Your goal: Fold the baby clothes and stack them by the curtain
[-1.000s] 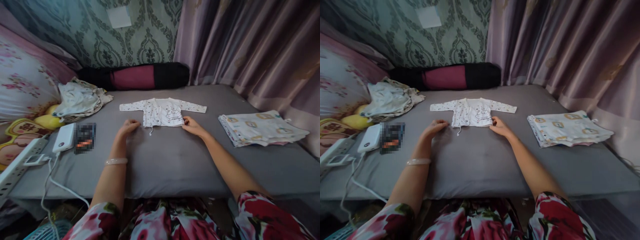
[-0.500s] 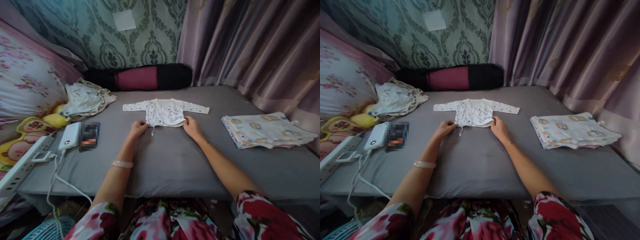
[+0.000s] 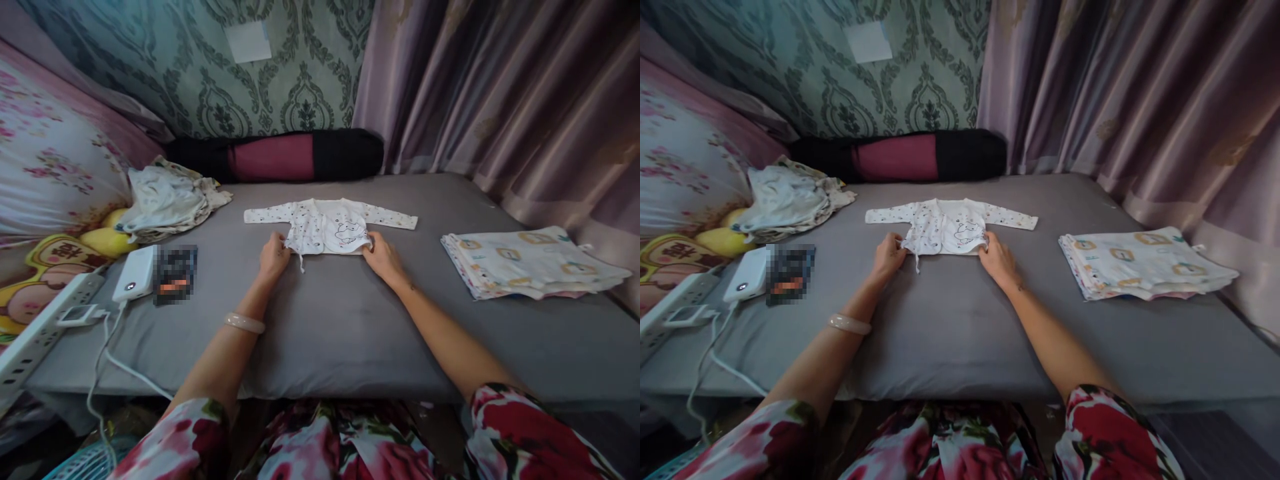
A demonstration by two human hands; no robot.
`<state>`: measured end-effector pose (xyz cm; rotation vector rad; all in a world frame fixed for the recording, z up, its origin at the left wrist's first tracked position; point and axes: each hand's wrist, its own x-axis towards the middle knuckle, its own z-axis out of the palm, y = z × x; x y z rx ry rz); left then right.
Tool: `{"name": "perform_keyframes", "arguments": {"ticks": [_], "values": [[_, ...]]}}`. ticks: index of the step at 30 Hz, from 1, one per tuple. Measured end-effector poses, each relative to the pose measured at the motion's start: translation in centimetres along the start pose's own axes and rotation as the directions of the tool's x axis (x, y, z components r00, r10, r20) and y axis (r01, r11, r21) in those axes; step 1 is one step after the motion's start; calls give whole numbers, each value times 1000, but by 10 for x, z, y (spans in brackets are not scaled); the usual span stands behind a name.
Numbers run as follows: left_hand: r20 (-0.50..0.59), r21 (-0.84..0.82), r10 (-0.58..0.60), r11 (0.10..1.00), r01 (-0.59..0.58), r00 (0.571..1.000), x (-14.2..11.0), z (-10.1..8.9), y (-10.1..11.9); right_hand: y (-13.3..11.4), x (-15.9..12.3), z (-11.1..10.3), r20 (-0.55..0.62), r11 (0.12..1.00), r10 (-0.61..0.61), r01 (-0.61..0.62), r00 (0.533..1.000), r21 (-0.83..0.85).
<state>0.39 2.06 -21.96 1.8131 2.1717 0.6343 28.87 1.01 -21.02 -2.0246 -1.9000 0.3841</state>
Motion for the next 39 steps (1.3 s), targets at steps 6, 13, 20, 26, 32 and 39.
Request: {"name": "perform_keyframes", "arguments": {"ticks": [6,13,20,26,32,39], "values": [[81,113,55,992,-64,995,-7,-8,-3,2,-3,-6,56,994,-19,25,998,-111],[128,306,202,923,-232,971,-12,-18,1,-3,-10,-10,54,984,-43,51,998,-169],[281,420,362,786,-453,889,-6,-24,-11,-1,-15,-10,61,957,-131,142,990,-253],[287,431,341,789,-438,895,-13,-31,-11,3,-18,-14,77,947,-163,178,984,-269],[306,423,286,813,-399,908,-15,-35,-2,1,-20,-17,74,962,-159,171,985,-211],[367,419,285,799,-431,885,-9,-53,-5,5,-21,-34,205,939,-149,203,967,-276]]}}
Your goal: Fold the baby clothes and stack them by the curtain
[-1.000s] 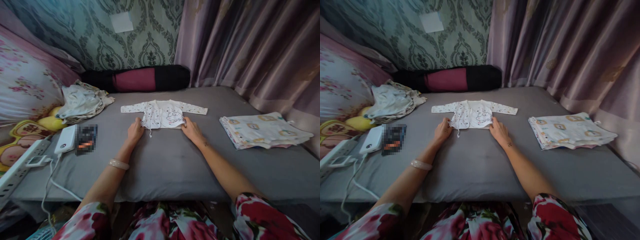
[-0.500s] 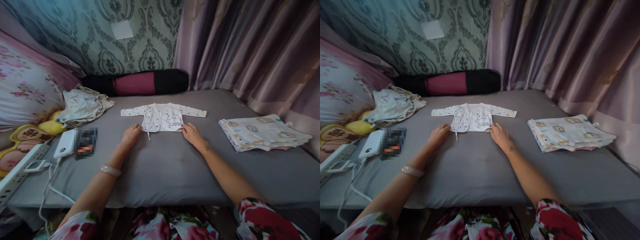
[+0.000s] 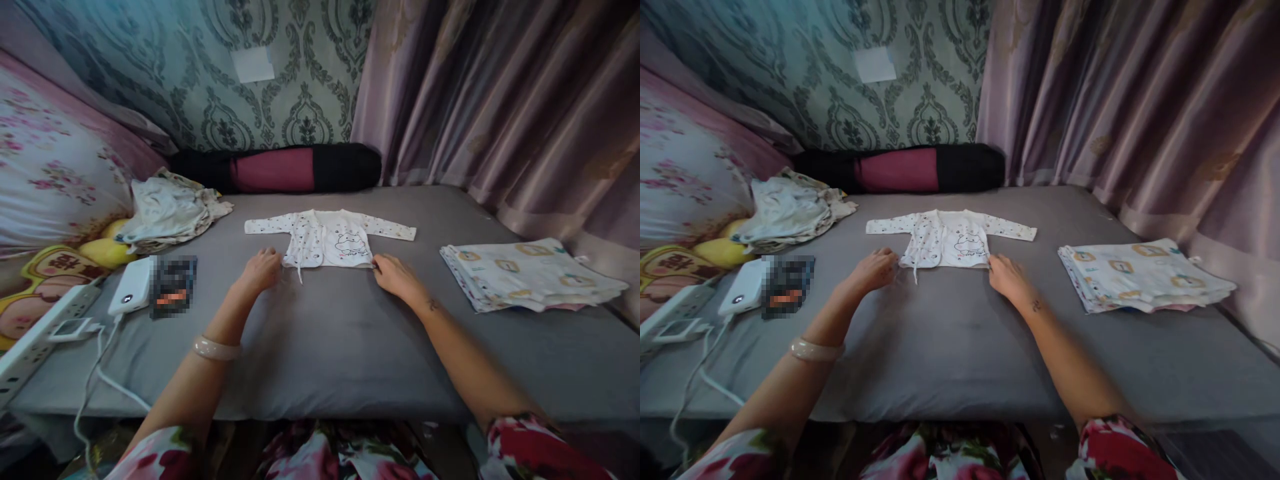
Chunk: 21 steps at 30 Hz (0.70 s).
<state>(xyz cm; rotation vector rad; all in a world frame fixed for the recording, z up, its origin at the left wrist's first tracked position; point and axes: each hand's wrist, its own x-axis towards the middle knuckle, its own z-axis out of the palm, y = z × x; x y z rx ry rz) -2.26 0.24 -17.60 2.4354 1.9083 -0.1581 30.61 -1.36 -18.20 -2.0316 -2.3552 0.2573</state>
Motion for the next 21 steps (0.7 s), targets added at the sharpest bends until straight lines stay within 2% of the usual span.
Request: {"name": "perform_keyframes", "arguments": {"ticks": [4,8,11,13,17,21], "values": [[-135,-113,-49,993,34,990,12,-7,13,-14,7,-16,-10,999,33,-33,999,-14],[-179,-348,-46,937,-20,983,40,1,57,-48,32,-18,-51,987,-142,145,989,69],[-174,-427,-185,899,95,967,57,11,91,-73,53,-8,-7,971,-196,195,981,137],[-177,-431,-261,887,164,949,61,18,104,-83,64,-1,22,970,-196,191,980,154],[-216,-420,-331,881,218,919,60,30,106,-90,75,5,75,976,-167,154,983,154],[-230,-446,-346,868,218,909,57,36,100,-92,87,-1,105,987,-111,97,988,128]]}}
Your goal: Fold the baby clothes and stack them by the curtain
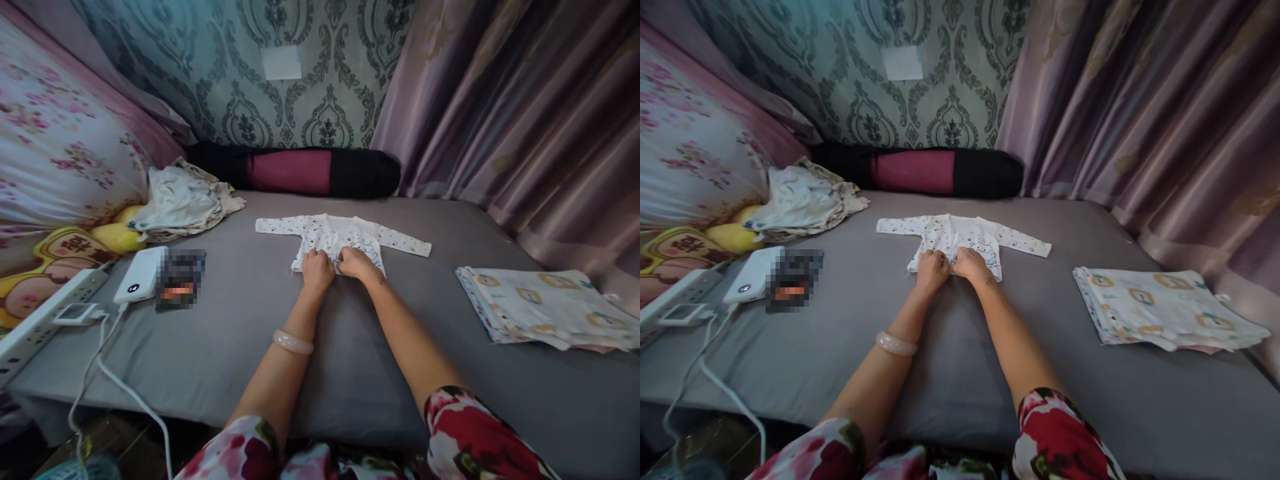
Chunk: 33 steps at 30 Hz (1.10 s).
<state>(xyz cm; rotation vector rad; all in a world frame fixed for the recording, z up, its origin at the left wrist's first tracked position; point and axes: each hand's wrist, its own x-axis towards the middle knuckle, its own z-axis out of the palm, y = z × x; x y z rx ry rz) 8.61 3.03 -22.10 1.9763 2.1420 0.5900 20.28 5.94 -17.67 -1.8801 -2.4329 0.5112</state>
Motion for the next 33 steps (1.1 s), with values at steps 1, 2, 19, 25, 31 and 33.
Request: {"name": "perform_keyframes", "arguments": {"ticks": [1,2,19,25,31,33], "values": [[0,-12,-2,1000,2,1000,0,0,-1,0,4,-2,13,1000,14,-14,1000,2],[1,-21,-5,1000,5,1000,0,-1,-1,2,8,-4,42,999,27,-28,999,16],[-28,98,37,995,-34,999,-1,-2,2,37,31,-19,-77,828,131,-66,988,557],[-71,-44,63,997,-66,995,-2,-2,10,24,23,-27,-90,813,53,9,995,582],[-2,-209,166,964,-162,986,4,10,15,22,21,-31,-143,813,-7,89,990,575],[6,-210,187,961,-181,982,6,15,16,21,23,-30,-148,817,-17,99,989,568]]}}
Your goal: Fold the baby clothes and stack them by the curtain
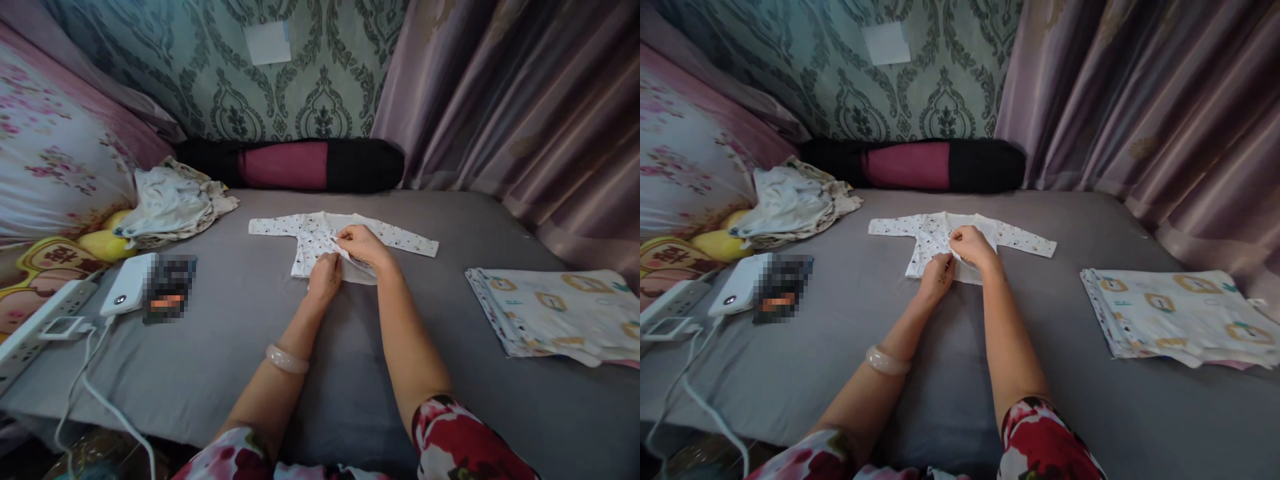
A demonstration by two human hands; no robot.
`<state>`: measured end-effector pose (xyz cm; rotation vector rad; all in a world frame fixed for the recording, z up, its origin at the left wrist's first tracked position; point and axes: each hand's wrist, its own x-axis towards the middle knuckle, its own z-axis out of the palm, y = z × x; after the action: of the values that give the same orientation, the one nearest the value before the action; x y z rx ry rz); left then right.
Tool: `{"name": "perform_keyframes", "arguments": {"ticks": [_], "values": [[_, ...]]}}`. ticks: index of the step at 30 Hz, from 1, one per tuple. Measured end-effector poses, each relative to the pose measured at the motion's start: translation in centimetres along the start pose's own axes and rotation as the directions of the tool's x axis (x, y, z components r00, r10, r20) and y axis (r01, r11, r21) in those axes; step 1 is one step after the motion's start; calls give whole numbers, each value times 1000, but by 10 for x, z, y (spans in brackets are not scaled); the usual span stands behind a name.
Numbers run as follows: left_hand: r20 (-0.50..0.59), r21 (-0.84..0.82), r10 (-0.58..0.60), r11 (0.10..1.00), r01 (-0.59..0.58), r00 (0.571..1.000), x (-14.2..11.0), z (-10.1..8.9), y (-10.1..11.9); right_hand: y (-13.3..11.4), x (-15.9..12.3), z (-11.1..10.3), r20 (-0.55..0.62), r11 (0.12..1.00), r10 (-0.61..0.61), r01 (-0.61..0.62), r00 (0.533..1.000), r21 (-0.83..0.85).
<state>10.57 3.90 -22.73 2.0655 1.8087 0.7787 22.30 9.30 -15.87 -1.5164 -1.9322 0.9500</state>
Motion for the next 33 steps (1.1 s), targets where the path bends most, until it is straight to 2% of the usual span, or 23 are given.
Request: {"name": "perform_keyframes", "arguments": {"ticks": [4,8,10,12,14,17,19,20,23,26,30,33], "values": [[25,-10,29,1000,-29,999,1,4,0,2,4,7,21,999,-36,36,999,-12],[73,-22,61,998,-60,995,-2,-1,5,5,7,14,39,998,-51,52,998,-26],[119,-21,10,1000,-8,993,-5,-8,8,8,8,17,74,998,-51,53,996,-15],[138,-23,-99,994,103,985,-8,-18,8,10,8,21,140,999,-21,17,990,33],[76,-9,-234,972,236,969,-10,-29,6,10,8,24,239,991,57,-84,969,104],[-185,31,-368,925,379,911,-10,-45,-6,9,6,29,362,966,142,-209,922,155],[-313,63,-413,889,453,855,-10,-50,-17,10,7,30,355,963,148,-217,923,162],[-328,81,-433,872,482,840,-9,-51,-22,11,8,31,330,964,147,-210,932,161],[-224,125,-497,839,530,839,-10,-52,-35,19,12,35,281,973,162,-201,946,117],[-112,110,-527,836,538,842,-10,-52,-40,29,15,39,290,973,192,-220,938,69],[-86,49,-563,822,568,822,-8,-56,-45,35,15,42,288,968,211,-241,934,69],[-85,36,-569,819,573,818,-7,-58,-48,31,12,38,300,966,215,-247,929,72]]}}
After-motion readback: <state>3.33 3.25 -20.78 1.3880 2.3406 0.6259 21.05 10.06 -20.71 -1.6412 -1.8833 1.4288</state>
